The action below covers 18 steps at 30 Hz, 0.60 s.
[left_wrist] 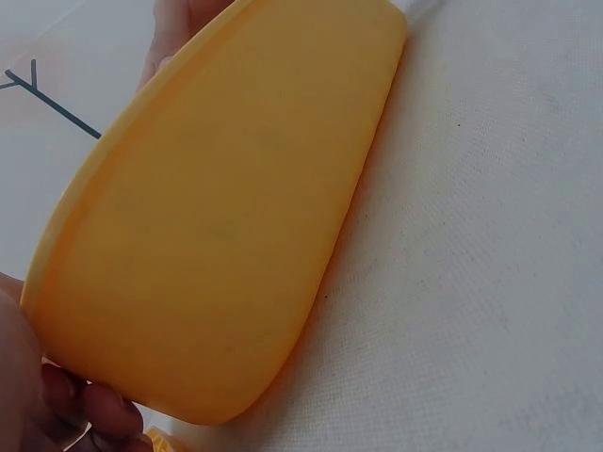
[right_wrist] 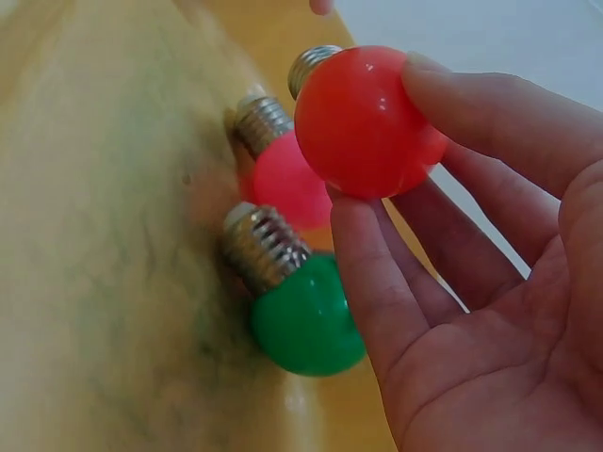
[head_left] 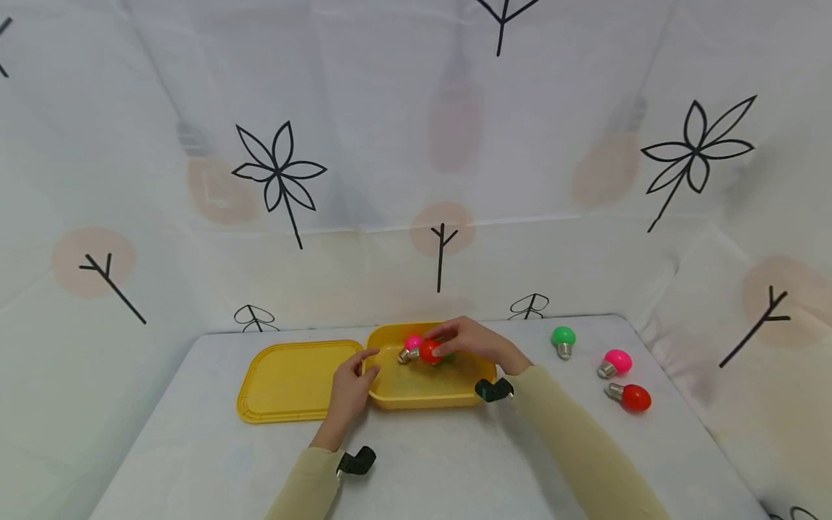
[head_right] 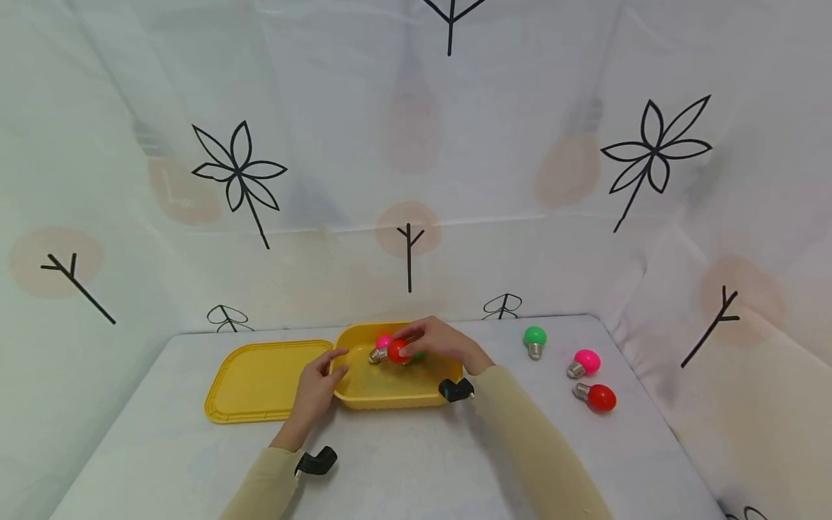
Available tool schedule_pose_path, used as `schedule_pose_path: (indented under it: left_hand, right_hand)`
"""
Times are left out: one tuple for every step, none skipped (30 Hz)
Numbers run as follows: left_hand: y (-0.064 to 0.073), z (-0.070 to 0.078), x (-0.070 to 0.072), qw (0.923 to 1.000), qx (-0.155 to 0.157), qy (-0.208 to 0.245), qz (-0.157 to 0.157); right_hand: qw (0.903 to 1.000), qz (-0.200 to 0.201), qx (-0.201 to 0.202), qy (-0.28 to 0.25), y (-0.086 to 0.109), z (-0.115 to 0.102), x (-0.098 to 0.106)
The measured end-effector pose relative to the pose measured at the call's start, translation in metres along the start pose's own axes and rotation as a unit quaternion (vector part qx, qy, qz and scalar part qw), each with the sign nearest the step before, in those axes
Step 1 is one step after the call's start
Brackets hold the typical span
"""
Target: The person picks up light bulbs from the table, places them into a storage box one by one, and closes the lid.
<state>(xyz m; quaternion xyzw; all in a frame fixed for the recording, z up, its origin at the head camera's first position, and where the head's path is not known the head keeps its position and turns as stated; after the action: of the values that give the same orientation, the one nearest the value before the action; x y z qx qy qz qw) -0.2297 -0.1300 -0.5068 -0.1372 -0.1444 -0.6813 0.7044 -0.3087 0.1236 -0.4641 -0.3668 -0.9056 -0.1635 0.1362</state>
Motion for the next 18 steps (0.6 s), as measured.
schedule_pose_path:
  left_hand:
    - [0.000,0.000,0.000,1.0000,-0.002,-0.001,0.000]
    - [0.000,-0.001,0.000,1.0000,-0.002,-0.001,0.001]
    - [0.000,-0.001,0.000,1.0000,-0.002,-0.001,0.001]
    - [0.000,0.000,0.000,1.0000,-0.003,-0.001,0.002]
    - [0.000,0.000,0.000,1.0000,-0.003,-0.001,0.002]
    - [-0.001,0.000,0.000,1.0000,-0.004,-0.002,0.002]
    - [-0.001,0.000,0.000,1.0000,-0.002,-0.002,0.001]
    - [-0.001,0.000,0.000,1.0000,-0.001,-0.002,0.001]
    - [-0.001,0.000,0.000,1.0000,-0.001,-0.003,0.000]
    - [-0.001,0.000,0.000,1.0000,0.000,-0.004,0.000]
    - [-0.001,0.000,0.001,1.0000,0.001,-0.004,-0.001]
    - [-0.001,0.000,0.001,1.0000,0.001,-0.004,-0.001]
    - [-0.001,0.000,0.001,1.0000,0.002,-0.004,-0.002]
    - [-0.001,0.000,0.000,1.0000,0.003,-0.004,-0.002]
    - [-0.001,0.000,0.000,1.0000,0.004,-0.003,-0.002]
    - [-0.001,0.000,0.000,1.0000,0.004,-0.002,-0.002]
    - [-0.001,0.000,0.000,1.0000,0.004,-0.002,-0.003]
    - [-0.001,0.000,0.000,1.0000,0.004,-0.002,-0.004]
  right_hand:
    - [1.0000,-0.003,-0.001,0.000,-0.002,0.000,-0.001]
    - [1.0000,-0.006,-0.001,0.001,-0.003,0.000,-0.002]
    - [1.0000,-0.007,-0.003,0.002,-0.005,0.000,-0.003]
    - [1.0000,-0.009,-0.004,0.002,-0.006,-0.001,-0.004]
    - [0.9999,-0.010,-0.006,0.002,-0.007,-0.001,-0.005]
    - [0.9999,-0.010,-0.010,0.005,-0.008,-0.001,-0.006]
    - [0.9998,-0.011,-0.013,0.008,-0.010,-0.001,-0.007]
    - [0.9998,-0.012,-0.015,0.010,-0.011,-0.002,-0.008]
    - [0.9997,-0.014,-0.019,0.012,-0.012,-0.002,-0.008]
    - [0.9996,-0.016,-0.020,0.014,-0.012,-0.003,-0.009]
    - [0.9994,-0.019,-0.021,0.019,-0.013,-0.003,-0.010]
    - [0.9993,-0.022,-0.021,0.021,-0.014,-0.003,-0.011]
    - [0.9993,-0.027,-0.018,0.020,-0.015,-0.003,-0.011]
    - [0.9992,-0.032,-0.015,0.018,-0.016,-0.003,-0.012]
    - [0.9991,-0.037,-0.013,0.018,-0.017,-0.003,-0.012]
    - [0.9989,-0.042,-0.008,0.017,-0.018,-0.003,-0.013]
    - [0.9987,-0.048,-0.004,0.014,-0.019,-0.003,-0.014]
    - [0.9985,-0.054,-0.002,0.011,-0.020,-0.004,-0.015]
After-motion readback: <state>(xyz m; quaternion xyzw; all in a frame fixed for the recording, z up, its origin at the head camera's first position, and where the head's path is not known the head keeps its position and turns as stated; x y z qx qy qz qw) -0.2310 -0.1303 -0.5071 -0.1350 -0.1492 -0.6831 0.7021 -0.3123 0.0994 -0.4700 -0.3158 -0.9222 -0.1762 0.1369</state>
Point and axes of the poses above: each hand's wrist, its own y-axis away from the middle knuckle, its own x-axis out of the back of the hand, z = x × y, the point moved 3 cm from there along -y, towards the middle knuckle, and after that the axes turned 7 degrees about -z, right-handed, at the moved point
